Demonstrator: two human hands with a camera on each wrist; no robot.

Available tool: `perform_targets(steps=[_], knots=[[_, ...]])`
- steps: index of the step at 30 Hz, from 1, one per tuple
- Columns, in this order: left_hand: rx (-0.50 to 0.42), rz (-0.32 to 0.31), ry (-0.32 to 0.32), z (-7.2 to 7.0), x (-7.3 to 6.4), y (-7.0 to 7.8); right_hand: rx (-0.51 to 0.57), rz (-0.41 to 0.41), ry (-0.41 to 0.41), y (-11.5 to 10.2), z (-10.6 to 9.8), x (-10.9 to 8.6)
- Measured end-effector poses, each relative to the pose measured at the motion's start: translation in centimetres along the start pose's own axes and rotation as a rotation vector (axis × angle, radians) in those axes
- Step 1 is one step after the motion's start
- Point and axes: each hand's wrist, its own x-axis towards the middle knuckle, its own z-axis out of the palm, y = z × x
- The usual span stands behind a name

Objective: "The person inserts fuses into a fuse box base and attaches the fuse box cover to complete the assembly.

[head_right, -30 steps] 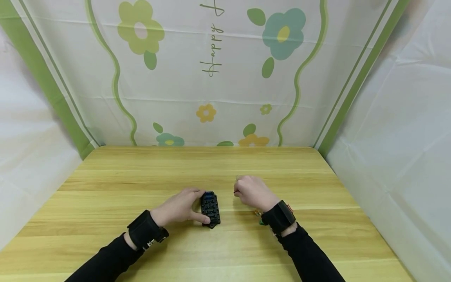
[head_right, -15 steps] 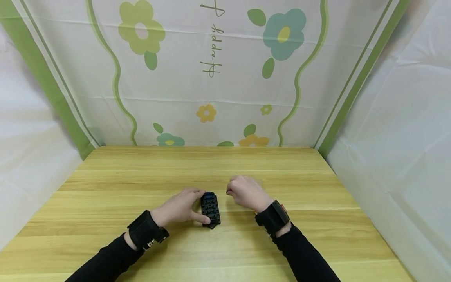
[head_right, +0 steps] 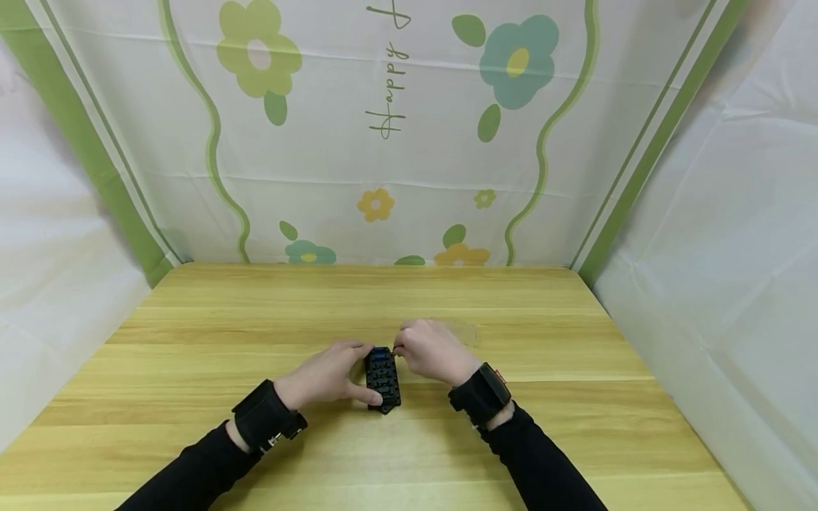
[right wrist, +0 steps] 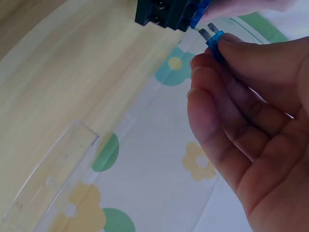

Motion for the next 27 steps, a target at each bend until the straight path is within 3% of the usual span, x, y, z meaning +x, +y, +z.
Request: perform_targets(steps=[15, 27], knots=[[-0.024, 0.052, 0.023, 0.0, 0.1, -0.1, 0.073, -0.054, -0.023, -1.4, 0.8, 1.2], [-0.057, 0.066, 0.028, 0.1, -0.1, -0.2, 0.044, -0.032, -0.036, -1.6, 1.6, 1.6]])
